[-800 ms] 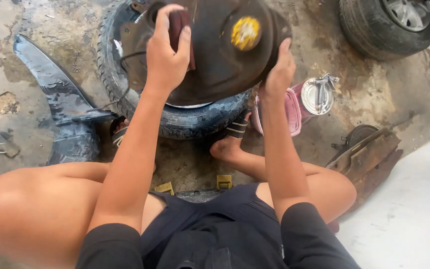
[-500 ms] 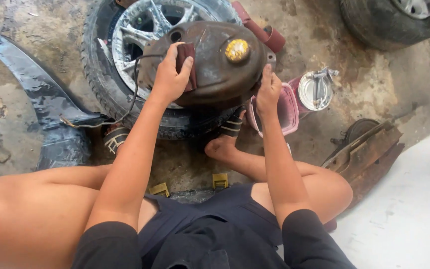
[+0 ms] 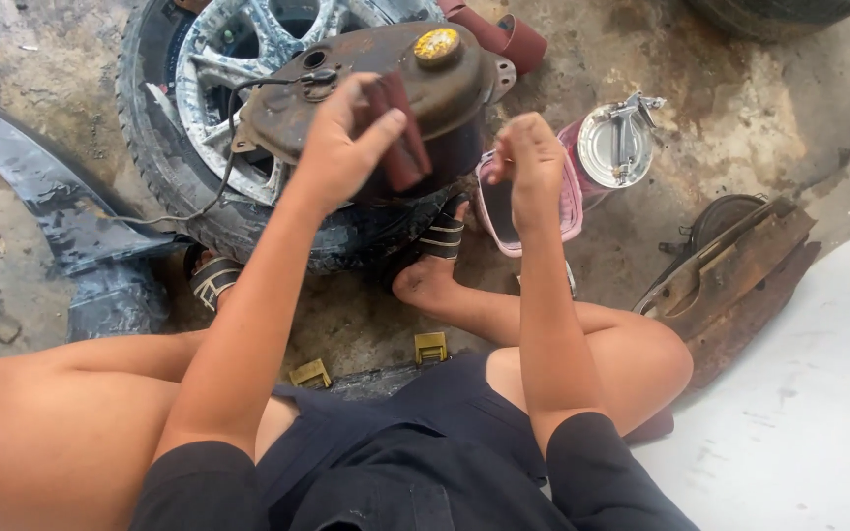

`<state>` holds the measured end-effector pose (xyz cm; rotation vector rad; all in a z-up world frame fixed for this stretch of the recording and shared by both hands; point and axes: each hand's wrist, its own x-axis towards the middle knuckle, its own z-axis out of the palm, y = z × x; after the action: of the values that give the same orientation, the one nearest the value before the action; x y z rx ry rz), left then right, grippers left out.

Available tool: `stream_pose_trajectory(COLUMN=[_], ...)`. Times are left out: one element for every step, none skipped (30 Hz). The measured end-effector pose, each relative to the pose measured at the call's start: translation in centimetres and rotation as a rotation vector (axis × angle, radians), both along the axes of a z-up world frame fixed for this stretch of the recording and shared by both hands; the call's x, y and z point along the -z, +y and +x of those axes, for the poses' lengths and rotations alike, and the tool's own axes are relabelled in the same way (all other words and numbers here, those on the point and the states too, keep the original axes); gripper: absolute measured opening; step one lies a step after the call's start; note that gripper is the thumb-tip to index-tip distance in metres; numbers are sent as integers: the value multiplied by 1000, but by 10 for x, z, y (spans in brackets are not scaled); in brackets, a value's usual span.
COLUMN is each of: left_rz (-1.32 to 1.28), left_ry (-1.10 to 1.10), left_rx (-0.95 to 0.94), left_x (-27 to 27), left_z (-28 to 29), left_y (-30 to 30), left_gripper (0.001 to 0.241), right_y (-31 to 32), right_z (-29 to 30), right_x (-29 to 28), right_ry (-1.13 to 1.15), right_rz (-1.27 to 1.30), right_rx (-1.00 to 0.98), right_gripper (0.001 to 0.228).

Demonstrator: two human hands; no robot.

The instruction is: The person sits on the floor and uses a sanding block to sand the surface of a brake drum resting on a tire. The person repeatedly rubs the sanding block over the drum's face, focusing on a central area with a yellow sticker.

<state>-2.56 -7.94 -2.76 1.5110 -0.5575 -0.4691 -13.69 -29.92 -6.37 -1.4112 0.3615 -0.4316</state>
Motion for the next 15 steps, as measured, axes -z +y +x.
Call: stream_pose_trajectory(left_rz=[2, 19, 35, 37, 59, 82, 84, 113, 142, 143, 173, 202, 202, 226, 253], left_ry=[-3, 10, 23, 21, 35, 50, 48, 27, 7, 5, -35, -74, -75, -254, -431], left_rx=[4, 54, 105, 109, 114, 120, 121, 139, 156, 155, 151, 146, 144, 38, -68], left_x=[0, 0, 0, -2, -5, -7, -15, -22, -29, -27, -25, -22, -17, -12, -7], left_z=[-6, -12, -19, -22, -25, -28, -33, -37, -41, -38, -35, -31, -24, -17, -11], left_y=[-6, -12, -17, -21, -24, -27, -30, -32, -34, -33, -33, -33, -33, -34, -34], left_gripper=[20, 18, 16, 16, 21, 25, 25, 39, 53, 53, 46, 41, 41, 36, 32], right_y=[7, 14, 20, 27, 33, 40, 33, 25, 18, 8, -2, -12, -28, -45, -61], right_z=[-2, -3, -6, -7, -7, -7, -7, -6, -5, -7, -9, -11, -11, -10, -10], right_x=[-7, -14, -21, -24, -28, -32, -22, -11, -1, -1, -1, 0, 13, 26, 40], right_ry=[-3, 17, 38, 37, -15, -66, -68, -80, -92, -95, -68, -40, -41, -11, 22], right_rz=[2, -208, -418, -417, -377, -337, -336, -231, -126, -125, -93, -62, -62, 42, 148], right_rx=[4, -111, -224, -220, -286, -351, -349, -324, -300, -300, -282, -263, -265, -178, -90], right_gripper=[35, 22, 44, 44, 49, 54, 54, 61, 67, 67, 68, 69, 69, 65, 61])
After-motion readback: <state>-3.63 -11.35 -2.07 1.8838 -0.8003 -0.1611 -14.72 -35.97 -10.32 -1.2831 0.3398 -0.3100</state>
